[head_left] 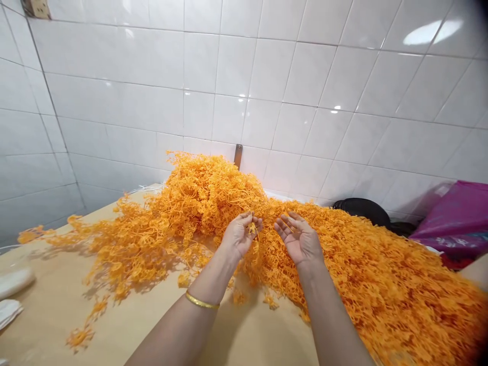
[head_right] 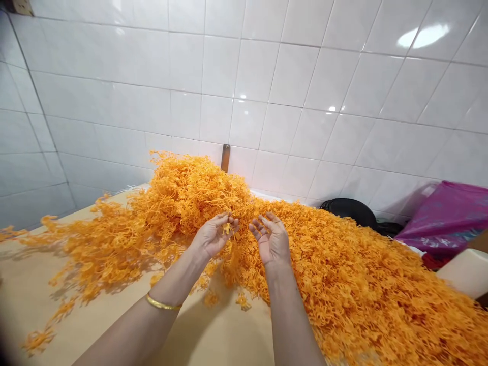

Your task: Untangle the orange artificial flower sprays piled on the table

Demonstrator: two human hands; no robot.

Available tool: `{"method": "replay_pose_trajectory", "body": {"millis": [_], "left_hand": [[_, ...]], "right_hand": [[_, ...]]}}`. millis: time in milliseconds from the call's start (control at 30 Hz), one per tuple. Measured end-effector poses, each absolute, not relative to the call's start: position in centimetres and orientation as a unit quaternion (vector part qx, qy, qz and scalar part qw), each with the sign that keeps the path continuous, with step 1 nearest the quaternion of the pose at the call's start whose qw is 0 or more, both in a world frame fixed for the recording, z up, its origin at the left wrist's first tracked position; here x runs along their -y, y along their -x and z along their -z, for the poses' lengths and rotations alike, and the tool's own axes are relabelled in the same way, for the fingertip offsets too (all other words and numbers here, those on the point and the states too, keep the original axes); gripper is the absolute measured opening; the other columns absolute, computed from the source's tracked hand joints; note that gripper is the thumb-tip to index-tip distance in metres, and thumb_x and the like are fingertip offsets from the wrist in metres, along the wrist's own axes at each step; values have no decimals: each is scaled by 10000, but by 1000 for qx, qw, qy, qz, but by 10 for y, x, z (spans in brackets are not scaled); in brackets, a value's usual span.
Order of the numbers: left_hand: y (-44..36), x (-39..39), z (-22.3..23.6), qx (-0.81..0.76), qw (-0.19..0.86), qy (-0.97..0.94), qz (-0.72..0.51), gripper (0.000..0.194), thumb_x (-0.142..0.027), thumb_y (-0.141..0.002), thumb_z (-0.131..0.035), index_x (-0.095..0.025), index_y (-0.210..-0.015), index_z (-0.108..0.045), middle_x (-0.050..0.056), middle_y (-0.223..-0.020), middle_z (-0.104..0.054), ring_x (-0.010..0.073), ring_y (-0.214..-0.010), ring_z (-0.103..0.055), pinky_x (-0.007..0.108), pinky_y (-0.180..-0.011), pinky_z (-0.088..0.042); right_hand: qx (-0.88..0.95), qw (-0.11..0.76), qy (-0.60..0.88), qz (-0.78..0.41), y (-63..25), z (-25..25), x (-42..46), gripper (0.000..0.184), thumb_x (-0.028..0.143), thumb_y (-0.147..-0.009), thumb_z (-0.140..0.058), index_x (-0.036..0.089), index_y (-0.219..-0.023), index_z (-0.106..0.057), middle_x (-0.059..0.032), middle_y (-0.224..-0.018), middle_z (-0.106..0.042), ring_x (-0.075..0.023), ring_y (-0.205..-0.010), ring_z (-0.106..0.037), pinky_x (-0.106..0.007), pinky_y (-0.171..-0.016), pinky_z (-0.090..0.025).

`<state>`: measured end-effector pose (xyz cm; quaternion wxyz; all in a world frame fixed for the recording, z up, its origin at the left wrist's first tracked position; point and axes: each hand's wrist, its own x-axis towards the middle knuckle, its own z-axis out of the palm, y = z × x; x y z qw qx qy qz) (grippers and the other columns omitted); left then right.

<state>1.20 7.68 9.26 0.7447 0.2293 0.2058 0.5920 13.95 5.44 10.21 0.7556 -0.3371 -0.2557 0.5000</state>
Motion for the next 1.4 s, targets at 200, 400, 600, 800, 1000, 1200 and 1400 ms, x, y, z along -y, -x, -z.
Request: {"method": "replay_pose_trajectory", "body": {"millis": [200,400,600,800,1000,1200,1400], "left_hand": [[-11,-85,-78,-262,721,-243,-594,129,-26,-711,-445,-131,-667,-505,-19,-532,-493,72,-503,-493,239,-612,-438],[-8,-90,-81,-287,697,-267,-601,127,-115,-729,-445,-140,-607,-469,-48,-448,-421,84,-469,-489,279,-636,-443],[-4,-73,-107,-225,696,-292,-616,108,-158,-736,-466,-140,-630,-475,-30,-502,-494,83,-533,-533,295,-701,-450],[-5,-47,-132,-141,701,-309,-627,71,-154,-734,-502,-141,-665,-494,-3,-601,-580,103,-695,-583,316,-808,-427],[-8,-49,-126,-168,740,-281,-588,53,-156,-712,-535,-156,-691,-486,57,-758,-651,156,-853,-588,307,-802,-427],[-17,-52,-112,-199,759,-269,-559,77,-144,-691,-555,-159,-690,-480,47,-753,-652,132,-743,-598,228,-661,-434],[-22,-58,-107,-202,805,-197,-522,167,-215,-752,-473,-142,-602,-479,8,-548,-560,85,-499,-521,200,-540,-415]], "right_hand": [[288,715,437,-463,-140,-94,-54,79,178,-643,-554,182,-665,-479,55,-494,-462,-52,-381,-401,-167,-339,-314],[604,524,566,-202,-165,-97,5,114,286,-730,-520,183,-685,-538,45,-503,-404,-63,-426,-357,-200,-402,-266],[754,321,564,-104,-159,-46,126,245,329,-787,-440,211,-991,-506,-20,-681,-511,-141,-614,-479,-246,-531,-376],[830,214,495,142,-127,25,136,211,367,-768,-460,206,-873,-547,-26,-626,-464,-153,-563,-423,-274,-513,-328],[759,257,532,273,-143,-30,61,141,209,-762,-445,181,-849,-551,-111,-913,-511,-233,-837,-456,-366,-688,-370],[729,398,512,221,-114,-92,21,305,143,-763,-401,164,-1059,-474,-97,-971,-465,-206,-900,-429,-355,-762,-367],[720,405,543,150,-89,-95,-11,318,89,-669,-415,190,-944,-539,-75,-888,-468,-211,-855,-431,-358,-727,-350]]}}
